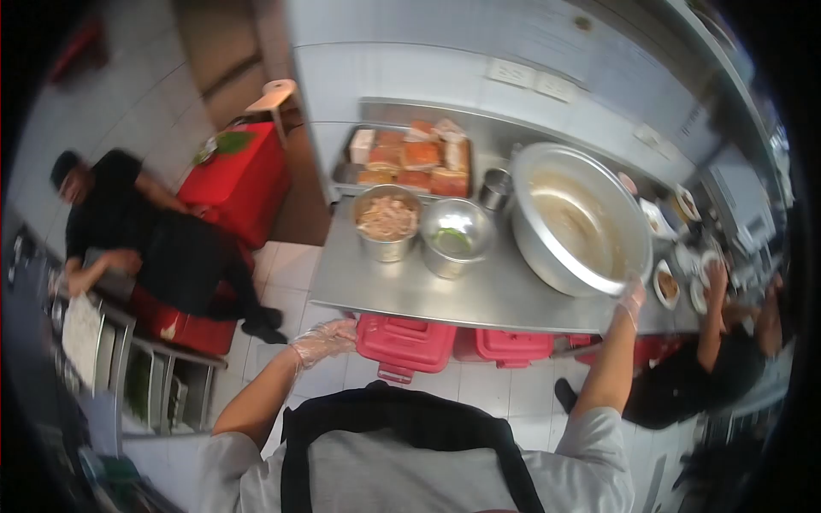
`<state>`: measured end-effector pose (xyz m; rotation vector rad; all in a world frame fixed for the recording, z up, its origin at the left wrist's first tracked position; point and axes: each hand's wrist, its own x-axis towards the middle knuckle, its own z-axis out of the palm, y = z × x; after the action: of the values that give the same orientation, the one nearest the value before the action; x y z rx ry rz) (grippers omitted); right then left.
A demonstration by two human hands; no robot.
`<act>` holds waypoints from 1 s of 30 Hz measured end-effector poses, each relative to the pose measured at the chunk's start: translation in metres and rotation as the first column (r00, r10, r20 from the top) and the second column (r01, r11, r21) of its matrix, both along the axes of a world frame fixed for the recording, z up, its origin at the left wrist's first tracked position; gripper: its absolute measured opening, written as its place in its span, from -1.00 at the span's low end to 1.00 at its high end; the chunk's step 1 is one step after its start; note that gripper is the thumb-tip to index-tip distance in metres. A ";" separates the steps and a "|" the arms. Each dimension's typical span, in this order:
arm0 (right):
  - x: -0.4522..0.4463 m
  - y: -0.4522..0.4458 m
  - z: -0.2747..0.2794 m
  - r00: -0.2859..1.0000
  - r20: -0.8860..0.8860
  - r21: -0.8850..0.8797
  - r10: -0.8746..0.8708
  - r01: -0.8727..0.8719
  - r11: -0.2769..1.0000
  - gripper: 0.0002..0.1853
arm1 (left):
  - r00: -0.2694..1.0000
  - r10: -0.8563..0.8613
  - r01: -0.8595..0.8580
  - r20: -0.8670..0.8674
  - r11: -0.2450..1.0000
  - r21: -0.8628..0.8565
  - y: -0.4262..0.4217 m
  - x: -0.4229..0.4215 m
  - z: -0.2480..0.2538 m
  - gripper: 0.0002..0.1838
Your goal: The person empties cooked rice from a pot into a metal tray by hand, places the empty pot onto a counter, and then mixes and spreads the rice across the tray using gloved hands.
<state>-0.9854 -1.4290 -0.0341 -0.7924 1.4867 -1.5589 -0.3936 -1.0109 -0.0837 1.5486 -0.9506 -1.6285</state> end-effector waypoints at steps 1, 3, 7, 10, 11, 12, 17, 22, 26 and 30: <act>0.001 -0.003 -0.008 0.995 -0.077 -0.049 0.066 -0.070 0.996 -0.37 | 0.998 0.033 -0.035 0.057 0.999 0.029 0.016 0.008 -0.012 -0.30; 0.035 0.038 0.018 0.988 0.045 -0.013 0.150 -0.150 0.989 -0.20 | 0.959 0.045 -0.061 0.279 0.997 0.049 0.059 0.028 -0.046 -0.34; 0.034 0.069 -0.045 0.976 -0.116 -0.338 -0.183 0.134 0.932 -0.25 | 0.858 -0.065 -0.130 0.510 0.932 0.338 0.175 0.068 -0.130 -0.45; 0.121 0.134 -0.097 0.848 -0.477 -0.416 -0.230 0.012 0.909 -0.29 | 0.891 -0.220 -0.036 0.396 0.837 0.546 0.304 0.104 -0.228 -0.53; 0.156 0.161 -0.118 0.820 -0.554 -0.378 -0.145 -0.092 0.921 -0.31 | 0.920 -0.174 -0.073 0.351 0.805 0.589 0.341 0.100 -0.241 -0.55; 0.190 0.189 -0.142 0.783 -0.622 -0.286 -0.003 -0.224 0.932 -0.32 | 0.942 -0.124 -0.108 0.312 0.767 0.632 0.376 0.097 -0.252 -0.57; 0.334 0.344 -0.243 0.188 -0.610 0.406 0.770 -0.760 0.507 -0.39 | 0.880 0.472 -0.415 0.057 0.704 0.576 0.472 0.077 -0.188 -0.72; 0.468 0.467 -0.268 -0.470 -0.441 0.616 0.764 -0.778 -0.124 -0.45 | 0.830 0.406 -0.487 0.381 0.862 0.142 0.580 0.082 -0.248 -0.58; 0.595 0.535 -0.223 -0.625 -0.505 0.491 0.595 -0.775 -0.397 -0.50 | 0.722 0.160 -0.439 0.673 0.857 0.268 0.653 0.068 -0.193 -0.57; 0.679 0.586 -0.151 -0.644 -0.422 0.480 0.639 -0.756 -0.445 -0.74 | 0.601 0.292 -0.678 0.744 0.680 0.280 0.723 0.074 -0.175 -0.64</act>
<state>-0.3067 -0.8430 -0.1855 -2.1277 0.1380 0.3473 -0.3197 -0.2879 -0.2589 2.6098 -0.2350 -0.9400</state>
